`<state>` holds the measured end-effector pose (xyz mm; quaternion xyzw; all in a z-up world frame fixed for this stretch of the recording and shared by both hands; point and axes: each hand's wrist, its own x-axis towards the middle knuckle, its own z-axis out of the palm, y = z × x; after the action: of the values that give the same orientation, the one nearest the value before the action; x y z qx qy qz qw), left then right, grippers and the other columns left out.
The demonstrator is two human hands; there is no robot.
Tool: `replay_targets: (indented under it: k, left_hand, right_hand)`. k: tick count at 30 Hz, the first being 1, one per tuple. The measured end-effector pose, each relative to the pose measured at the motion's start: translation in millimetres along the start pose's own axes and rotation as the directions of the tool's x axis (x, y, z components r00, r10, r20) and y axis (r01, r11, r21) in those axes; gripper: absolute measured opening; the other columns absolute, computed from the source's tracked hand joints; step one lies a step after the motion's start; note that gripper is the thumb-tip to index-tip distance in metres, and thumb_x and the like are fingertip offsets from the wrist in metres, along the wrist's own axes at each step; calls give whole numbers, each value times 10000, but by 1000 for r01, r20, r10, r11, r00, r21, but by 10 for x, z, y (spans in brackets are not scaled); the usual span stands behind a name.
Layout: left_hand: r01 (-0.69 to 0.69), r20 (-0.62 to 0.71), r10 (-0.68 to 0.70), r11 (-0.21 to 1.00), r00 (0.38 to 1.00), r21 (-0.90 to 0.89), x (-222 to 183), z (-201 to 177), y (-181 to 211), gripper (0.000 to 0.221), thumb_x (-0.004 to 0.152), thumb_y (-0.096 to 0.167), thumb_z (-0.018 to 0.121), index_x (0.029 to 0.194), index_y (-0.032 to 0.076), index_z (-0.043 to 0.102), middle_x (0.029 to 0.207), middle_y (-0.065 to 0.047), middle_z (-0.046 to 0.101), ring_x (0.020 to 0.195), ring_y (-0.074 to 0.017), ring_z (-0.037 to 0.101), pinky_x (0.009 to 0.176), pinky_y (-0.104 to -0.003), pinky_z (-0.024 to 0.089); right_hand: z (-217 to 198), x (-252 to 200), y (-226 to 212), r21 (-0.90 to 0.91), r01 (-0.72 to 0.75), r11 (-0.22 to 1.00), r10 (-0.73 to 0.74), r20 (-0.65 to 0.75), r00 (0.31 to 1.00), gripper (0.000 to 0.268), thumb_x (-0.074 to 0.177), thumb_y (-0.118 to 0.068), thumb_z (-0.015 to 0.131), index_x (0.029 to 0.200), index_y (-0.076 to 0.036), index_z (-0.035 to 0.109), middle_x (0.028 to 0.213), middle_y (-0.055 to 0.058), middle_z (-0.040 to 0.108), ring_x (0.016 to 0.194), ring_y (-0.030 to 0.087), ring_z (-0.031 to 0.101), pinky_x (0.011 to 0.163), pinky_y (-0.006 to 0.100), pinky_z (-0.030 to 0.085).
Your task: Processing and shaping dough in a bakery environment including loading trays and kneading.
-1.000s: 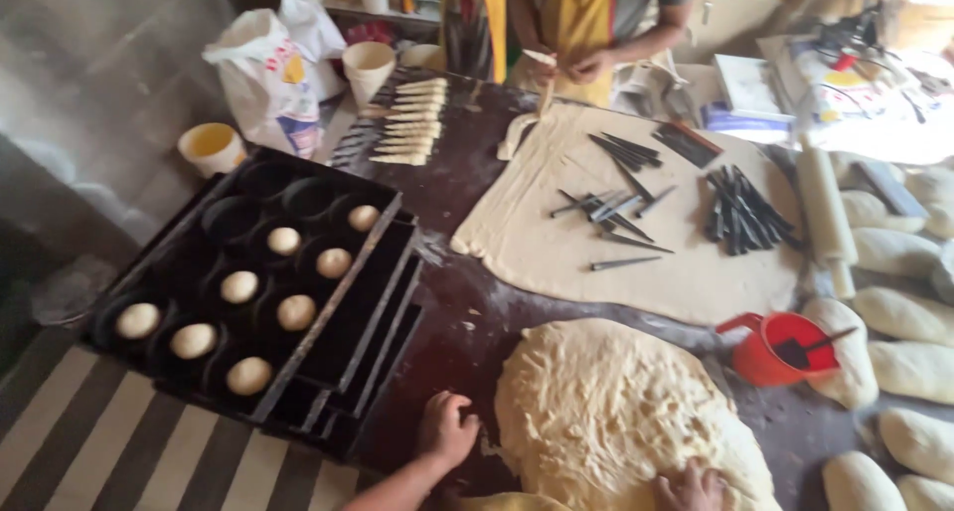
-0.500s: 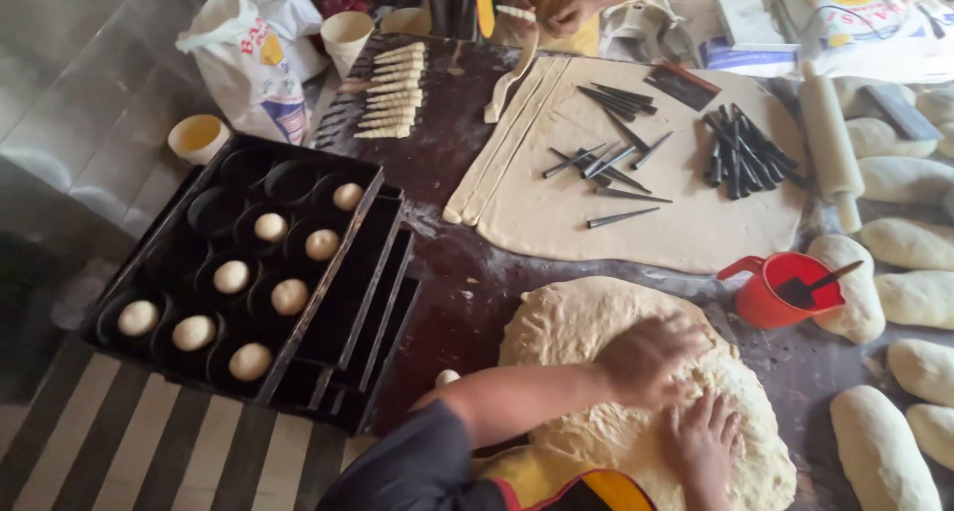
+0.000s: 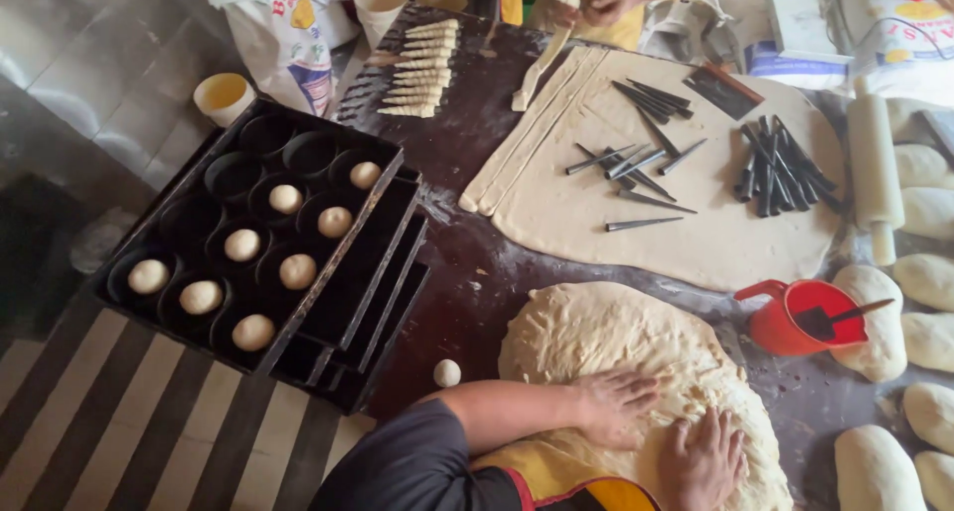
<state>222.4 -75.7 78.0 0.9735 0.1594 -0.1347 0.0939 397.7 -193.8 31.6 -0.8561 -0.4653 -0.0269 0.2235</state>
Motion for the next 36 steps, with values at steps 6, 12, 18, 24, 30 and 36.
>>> replay_targets:
  k: [6,12,18,24,30,36]
  left_hand:
    - [-82,-89,36,805,995,-587,-372,576,-449,585,990,365,549,1464,29,483,1473,-254,434,1312,-362,449,1144,-473,344]
    - [285,-248,-861,399,445,-872,-1422,664,-983,364,1034,379,609,961,64,776,798,-65,714,669,-186,668,565,-317,522]
    - [693,-756,-623,636,202,-339,-2363,347,-561,371,675,423,752,826,85,765,742,-87,692,733,-256,649,645,-442,549]
    - [396,-472,-678,723,563,-566,-2221,2069,-765,148,1047,261,631,1024,143,718,1158,-31,685,1147,-210,639,996,-374,545]
    - [613,-590,-806,439,-56,-657,-1843,959,-1186,280,785,176,739,1000,1,701,1124,-214,682,1085,-416,612,918,-503,479]
    - [366,-781,-603,771,159,-521,-1539,1880,-690,165,856,101,655,1003,73,725,1142,-133,705,1150,-364,650,1022,-470,506]
  right_hand:
    - [647,59,478,54,96,994,-79,-262,962,559,949,-398,615,1414,-89,651,1489,184,607,1417,442,483,1236,526,310]
    - [1267,228,873,187,221,957,-128,-411,902,492,877,-243,612,1304,-1,644,1418,261,619,1358,436,523,1352,534,290]
    - [1446,381,862,176,214,961,-108,-473,874,470,892,-247,644,1288,-1,700,1388,240,662,1381,452,551,1323,537,301]
    - [1438,401,930,149,168,974,-85,-448,890,501,859,-275,636,1290,-27,696,1399,204,657,1385,443,537,1313,527,302]
    - [586,108,312,84,-6,996,32,-303,952,547,860,-316,612,1341,-64,680,1463,173,622,1401,423,512,1295,556,302]
    - [292,99,202,-78,-59,995,56,-36,998,670,947,-437,522,1520,-90,542,1607,153,490,1518,409,382,1257,525,263]
